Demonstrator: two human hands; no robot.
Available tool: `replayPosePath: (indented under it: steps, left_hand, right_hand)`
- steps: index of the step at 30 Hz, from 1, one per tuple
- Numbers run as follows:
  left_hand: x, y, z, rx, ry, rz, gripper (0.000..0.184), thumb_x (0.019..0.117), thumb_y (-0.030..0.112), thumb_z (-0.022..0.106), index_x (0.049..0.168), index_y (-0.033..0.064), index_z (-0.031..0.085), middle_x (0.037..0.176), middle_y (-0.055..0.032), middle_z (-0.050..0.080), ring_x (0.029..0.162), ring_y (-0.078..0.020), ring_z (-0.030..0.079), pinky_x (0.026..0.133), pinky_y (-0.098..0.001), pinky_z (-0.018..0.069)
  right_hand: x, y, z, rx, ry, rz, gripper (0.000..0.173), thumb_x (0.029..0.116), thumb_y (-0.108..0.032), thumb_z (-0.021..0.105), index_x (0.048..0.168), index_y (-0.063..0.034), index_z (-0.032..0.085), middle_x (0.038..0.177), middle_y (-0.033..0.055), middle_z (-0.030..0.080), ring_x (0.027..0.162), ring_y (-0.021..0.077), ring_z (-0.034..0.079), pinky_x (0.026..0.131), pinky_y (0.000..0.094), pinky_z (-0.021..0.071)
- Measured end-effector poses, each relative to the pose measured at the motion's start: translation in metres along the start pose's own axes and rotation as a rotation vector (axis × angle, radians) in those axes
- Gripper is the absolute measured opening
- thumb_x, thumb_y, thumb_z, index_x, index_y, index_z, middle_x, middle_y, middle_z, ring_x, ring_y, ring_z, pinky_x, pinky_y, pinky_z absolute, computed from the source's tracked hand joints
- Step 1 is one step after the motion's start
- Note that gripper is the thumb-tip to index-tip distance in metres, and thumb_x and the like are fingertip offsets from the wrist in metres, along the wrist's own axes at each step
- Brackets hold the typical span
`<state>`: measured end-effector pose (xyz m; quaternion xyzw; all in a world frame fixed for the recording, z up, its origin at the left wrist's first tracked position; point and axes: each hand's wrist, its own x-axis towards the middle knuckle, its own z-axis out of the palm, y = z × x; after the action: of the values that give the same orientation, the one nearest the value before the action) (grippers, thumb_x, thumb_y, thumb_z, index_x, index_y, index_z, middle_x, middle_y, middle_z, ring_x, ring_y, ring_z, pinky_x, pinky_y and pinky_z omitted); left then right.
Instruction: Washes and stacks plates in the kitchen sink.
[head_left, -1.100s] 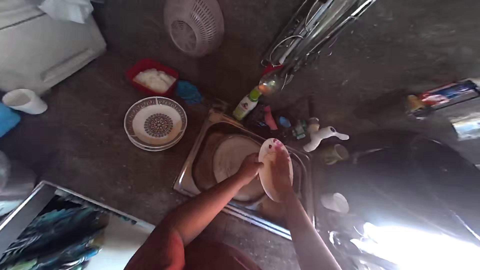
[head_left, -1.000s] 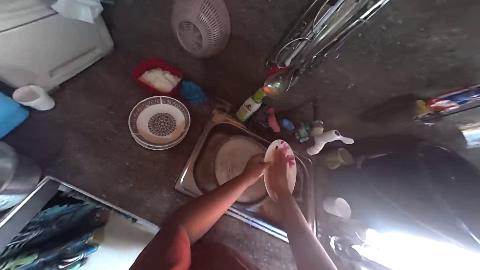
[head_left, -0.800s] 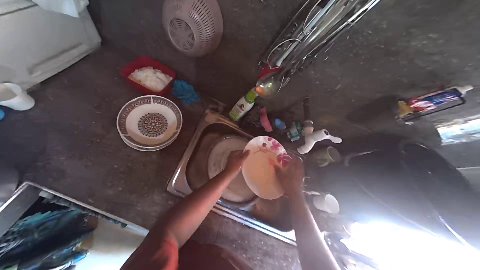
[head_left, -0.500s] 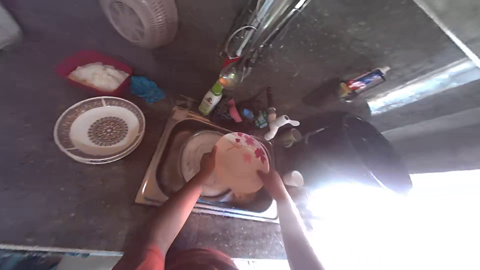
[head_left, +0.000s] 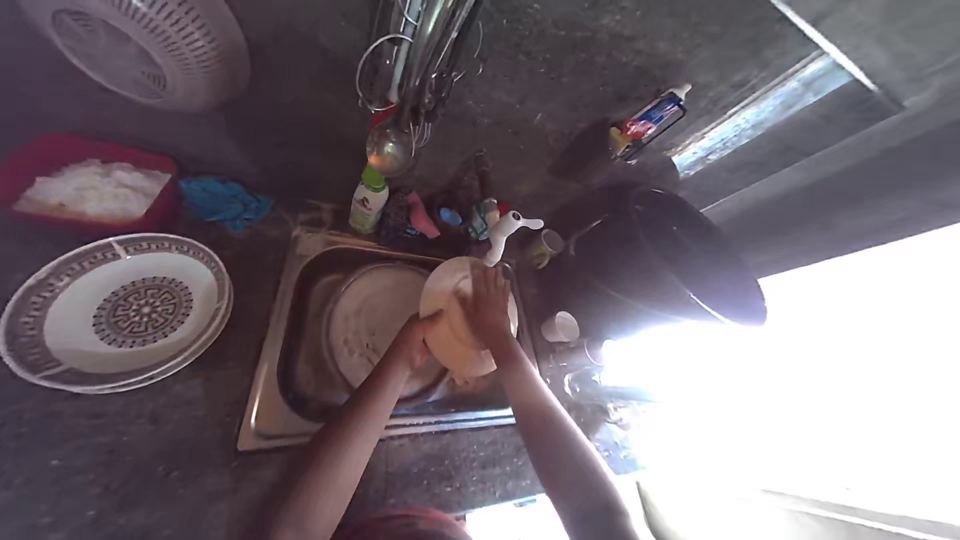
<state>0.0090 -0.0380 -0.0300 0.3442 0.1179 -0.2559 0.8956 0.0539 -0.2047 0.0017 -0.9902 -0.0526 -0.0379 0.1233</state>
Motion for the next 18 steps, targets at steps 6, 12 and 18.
replayPosePath:
  steps: [6,12,18]
  left_hand:
    - [-0.012,-0.009,-0.037,-0.131,0.117,0.079,0.032,0.1112,0.019,0.038,0.133,0.0004,0.052,0.108,-0.012,0.071,0.095,-0.0186,0.071,0.084,-0.0379,0.061]
    - [0.028,-0.007,-0.052,0.181,0.273,0.223,0.059,0.1125,0.043,0.029,0.13,-0.0039,0.059,0.116,-0.019,0.07,0.105,-0.023,0.07,0.092,-0.0419,0.0585]
    - [0.057,0.019,-0.012,1.002,0.32,0.308,0.066,0.1096,0.033,0.044,0.158,-0.0077,0.024,0.158,-0.0342,0.033,0.149,-0.0446,0.033,0.122,-0.0541,0.03]
  right_hand:
    - [0.029,0.019,-0.064,0.489,-0.225,0.272,0.043,0.1085,-0.033,0.05,0.135,-0.0004,0.061,0.129,0.0208,0.065,0.121,0.0276,0.062,0.106,0.0476,0.0469]
    - [-0.039,-0.01,-0.056,1.379,-0.142,0.483,0.029,0.1089,-0.018,0.039,0.127,-0.0002,0.053,0.099,0.0078,0.071,0.087,0.0136,0.071,0.079,0.0337,0.0615]
    - [-0.06,-0.011,-0.039,1.383,0.083,0.505,0.028,0.1078,-0.011,0.044,0.131,0.0034,0.052,0.105,0.0121,0.069,0.091,0.0148,0.07,0.082,0.0338,0.0604]
